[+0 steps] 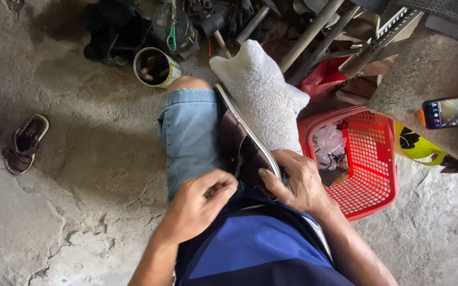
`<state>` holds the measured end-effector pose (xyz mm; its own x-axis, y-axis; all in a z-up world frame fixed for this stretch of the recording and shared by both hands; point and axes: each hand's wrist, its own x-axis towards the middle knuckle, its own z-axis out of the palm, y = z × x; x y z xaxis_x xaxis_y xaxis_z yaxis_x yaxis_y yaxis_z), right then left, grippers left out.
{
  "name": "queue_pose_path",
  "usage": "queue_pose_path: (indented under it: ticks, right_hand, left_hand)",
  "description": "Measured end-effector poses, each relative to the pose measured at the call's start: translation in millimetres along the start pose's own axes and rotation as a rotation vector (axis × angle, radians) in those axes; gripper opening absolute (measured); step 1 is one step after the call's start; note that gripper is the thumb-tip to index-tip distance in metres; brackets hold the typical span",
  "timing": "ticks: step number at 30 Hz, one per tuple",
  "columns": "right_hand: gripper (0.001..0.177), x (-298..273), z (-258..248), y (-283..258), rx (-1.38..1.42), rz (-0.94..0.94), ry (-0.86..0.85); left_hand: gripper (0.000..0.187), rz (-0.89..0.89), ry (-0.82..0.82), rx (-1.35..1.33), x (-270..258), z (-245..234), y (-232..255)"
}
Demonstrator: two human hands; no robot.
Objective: Hand-stitching the strap of a brown sandal using a needle and thread.
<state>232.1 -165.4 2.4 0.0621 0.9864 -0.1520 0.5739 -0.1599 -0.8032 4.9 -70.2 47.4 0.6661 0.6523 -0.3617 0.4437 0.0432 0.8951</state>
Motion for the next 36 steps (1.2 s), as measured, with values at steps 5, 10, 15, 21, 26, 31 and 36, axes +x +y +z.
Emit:
queue_pose_path:
  ticks: [5,10,15,21,26,31,36]
  right_hand:
    - [0.046,-16,-4,8,-0.039,0.003,-0.083]
    - [0.059,-55,-12,75,0.091,0.55,0.489]
    - [0.019,-48,-23,72,0.036,0.655,0.353]
    - [0.028,-34,1,24,-0.319,0.078,0.451]
    - [0.041,-12,21,-13,-0.234,-0.003,0.284]
    - [0.017,-4,22,-20,-0.179,-0.108,0.06]
    - [0.016,-31,6,20,-0.073,0.05,0.157]
  left_hand:
    - [0.016,-0.048,-0.062,-0.032,-52,-54,-26]
    - [0.033,-0.666,0.204,0.397,-123,-116,-88]
    - [0.033,-0.502,0.523,0.676,-95,-87,-94]
    - [0.04,0.156,0.449,0.338,-24,-6,-45]
    - [0.033,0.197,0.276,0.439,-9,37,-52]
    - [0.022,0.265,0.287,0.368,-12,41,-46]
    - [0.034,0.315,0.302,0.324,-6,54,-51]
